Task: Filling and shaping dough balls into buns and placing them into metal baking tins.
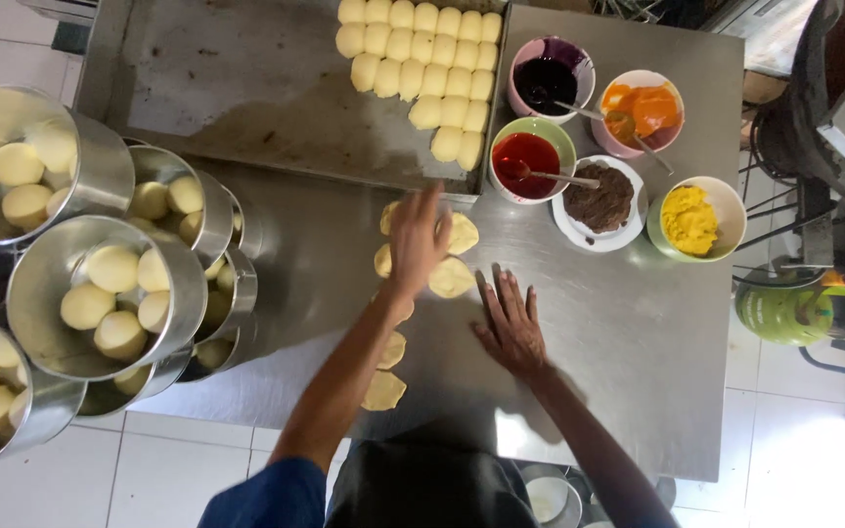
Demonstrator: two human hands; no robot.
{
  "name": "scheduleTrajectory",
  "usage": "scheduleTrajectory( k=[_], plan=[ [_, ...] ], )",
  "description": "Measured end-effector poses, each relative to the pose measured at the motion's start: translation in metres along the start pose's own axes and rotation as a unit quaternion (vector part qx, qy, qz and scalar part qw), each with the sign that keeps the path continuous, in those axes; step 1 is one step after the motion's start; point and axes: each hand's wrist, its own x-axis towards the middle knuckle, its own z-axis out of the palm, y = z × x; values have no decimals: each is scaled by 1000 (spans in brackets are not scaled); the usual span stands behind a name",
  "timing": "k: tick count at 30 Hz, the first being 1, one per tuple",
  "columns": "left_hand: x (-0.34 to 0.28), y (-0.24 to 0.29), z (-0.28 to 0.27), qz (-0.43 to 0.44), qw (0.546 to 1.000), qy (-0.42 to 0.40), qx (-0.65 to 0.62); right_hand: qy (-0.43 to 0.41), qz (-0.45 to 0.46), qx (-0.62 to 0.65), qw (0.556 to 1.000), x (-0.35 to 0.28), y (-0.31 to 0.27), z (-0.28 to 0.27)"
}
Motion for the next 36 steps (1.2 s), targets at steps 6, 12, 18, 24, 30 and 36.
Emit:
scheduleTrajectory(
  k=[6,12,18,24,30,36],
  plan=[
    [80,-137,124,-199,979,-47,-11,7,-8,-46,999,0,-1,4],
    [95,-189,196,-204,978,-7,-47,2,-6,-44,999,5,-5,-6],
    [123,-85,116,-345,937,-53,-17,-7,-4,-43,999,6,-4,-6],
    [96,-184,208,-303,915,94,-249,-6,-3,-52,999,5,-4,-4],
    [84,-216,196,-307,899,126,-287,6,-12,-58,998,5,-5,-4],
    [93,-233,153,-302,935,94,-159,-7,-8,-65,998,4,-5,-4]
  ],
)
